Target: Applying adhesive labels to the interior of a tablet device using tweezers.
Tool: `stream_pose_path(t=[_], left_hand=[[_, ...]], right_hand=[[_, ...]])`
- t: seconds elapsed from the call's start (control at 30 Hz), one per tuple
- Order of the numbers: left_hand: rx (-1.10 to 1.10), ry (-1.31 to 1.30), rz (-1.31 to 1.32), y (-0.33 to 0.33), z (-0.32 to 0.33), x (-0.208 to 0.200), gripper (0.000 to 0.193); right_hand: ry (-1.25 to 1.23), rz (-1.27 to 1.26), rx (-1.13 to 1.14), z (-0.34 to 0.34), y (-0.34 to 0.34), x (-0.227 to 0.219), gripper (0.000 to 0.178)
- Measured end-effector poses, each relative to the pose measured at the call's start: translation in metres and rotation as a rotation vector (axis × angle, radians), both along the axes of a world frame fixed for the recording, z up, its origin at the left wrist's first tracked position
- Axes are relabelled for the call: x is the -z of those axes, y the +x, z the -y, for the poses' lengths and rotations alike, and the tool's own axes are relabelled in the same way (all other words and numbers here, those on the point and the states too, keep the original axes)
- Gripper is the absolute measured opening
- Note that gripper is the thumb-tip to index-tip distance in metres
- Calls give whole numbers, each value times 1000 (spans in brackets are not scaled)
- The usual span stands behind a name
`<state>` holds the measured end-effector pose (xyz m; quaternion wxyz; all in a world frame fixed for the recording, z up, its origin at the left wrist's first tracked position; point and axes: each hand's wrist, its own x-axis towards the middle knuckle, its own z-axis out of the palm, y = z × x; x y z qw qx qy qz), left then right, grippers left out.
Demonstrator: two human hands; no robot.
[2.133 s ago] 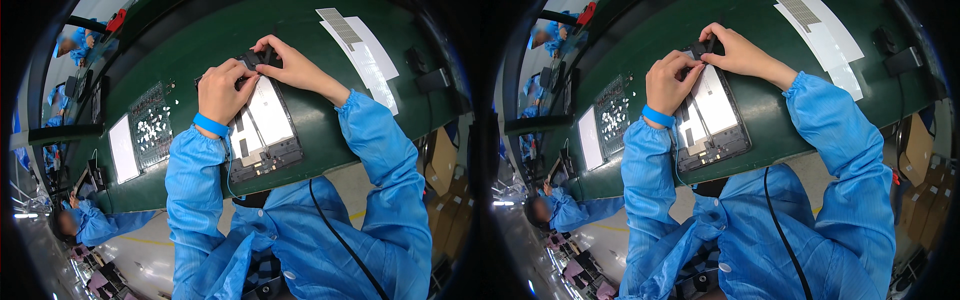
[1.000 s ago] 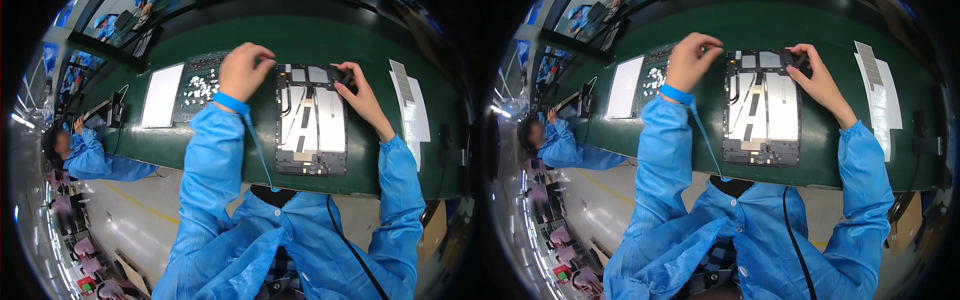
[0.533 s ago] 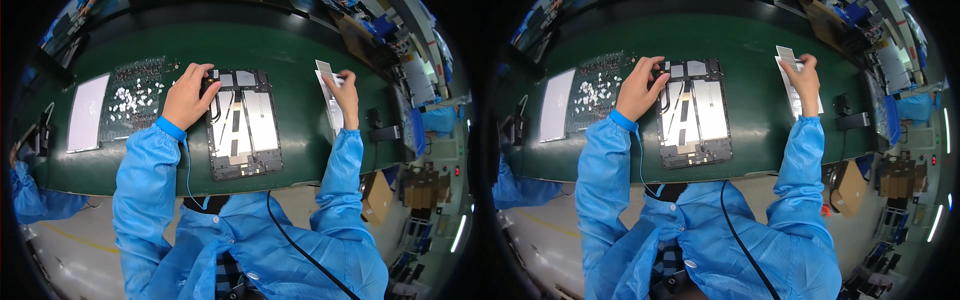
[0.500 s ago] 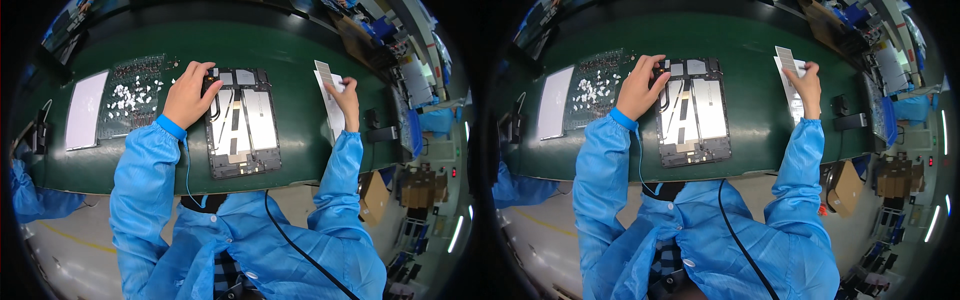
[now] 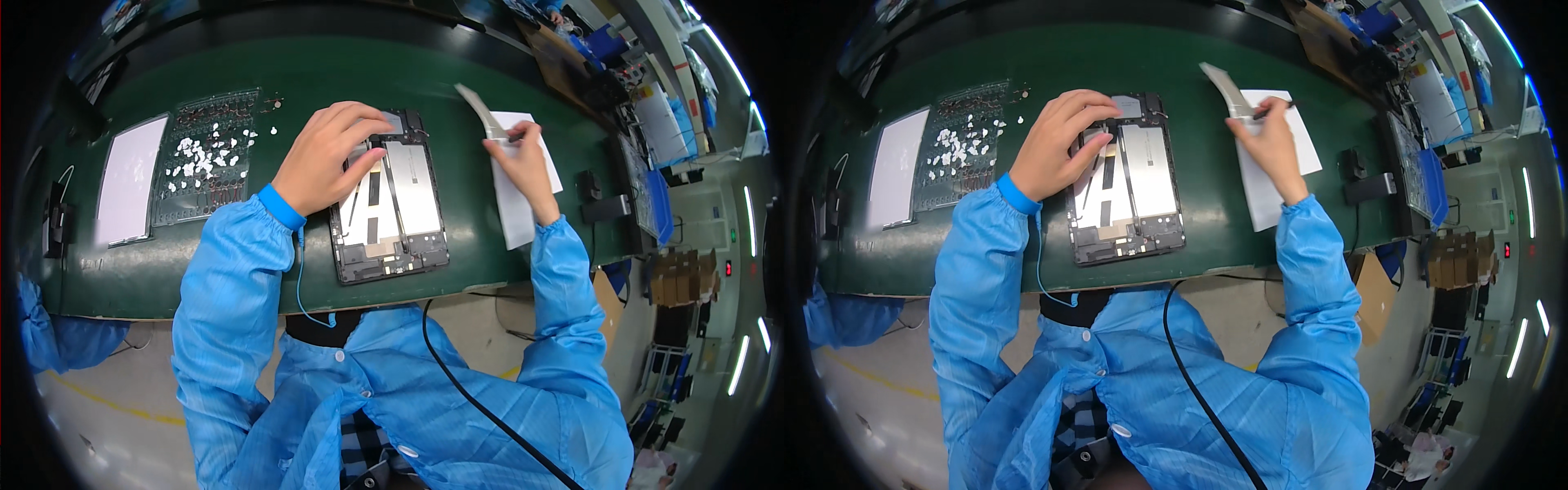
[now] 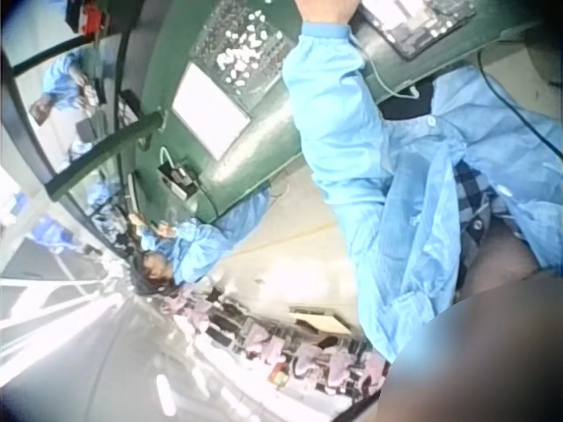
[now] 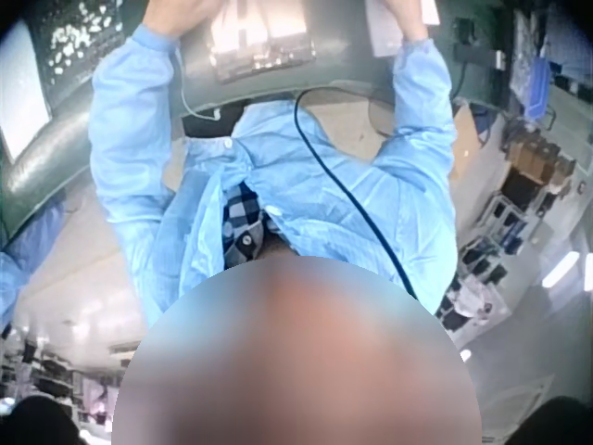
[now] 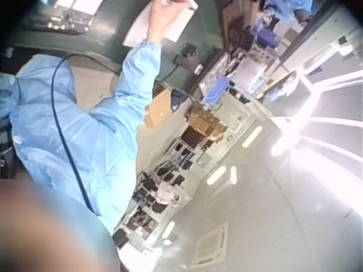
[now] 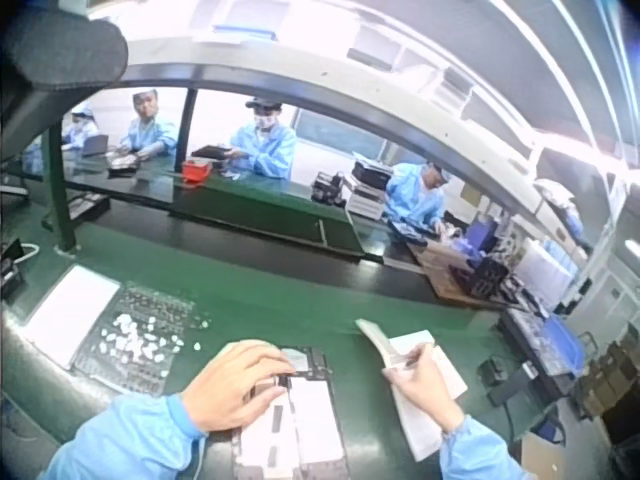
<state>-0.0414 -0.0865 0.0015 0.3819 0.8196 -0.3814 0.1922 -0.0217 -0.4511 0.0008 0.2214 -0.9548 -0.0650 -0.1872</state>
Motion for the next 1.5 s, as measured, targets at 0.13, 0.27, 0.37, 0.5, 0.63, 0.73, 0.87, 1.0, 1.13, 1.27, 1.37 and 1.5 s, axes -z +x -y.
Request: stream_pose_path(t=[0.13,0.27,0.37,0.5,0.63,0.73,0.87,1.0,1.13,1.27,1.37,1.5], left_hand=[[166,68,54,7,33,12,29],[187,251,79,3,66,28,32],[165,384,126,8,77,37,37],[142,511,162,14,88,25,42],[128,449,230,24,98,37,42],[171,433,202,27,96,35,40],[183,409,196,28,99,36,39],[183,401,190,28,98,35,39],[197,543,93,27,97,27,37],[183,534,101,27,98,28,38],[192,530,89,27,97,28,38],[206,539,91,26,95,26,39]], right_hand=[[-186,-155,38,-67,-17,-5,69],[89,-50,-155,-49,-1,-3,50],[508,-139,-278,-28,18,-8,27],[769,-191,-290,-14,28,8,36],[890,-181,-276,-13,30,27,41],[1193,-371,-381,-13,20,28,39],[918,-493,-339,-3,22,32,23],[905,-450,-313,-14,18,32,18],[841,-463,-302,-12,18,35,22],[840,-481,-316,-12,19,32,23],[817,-518,-319,-14,21,29,23],[925,-488,-300,-14,22,32,23]])
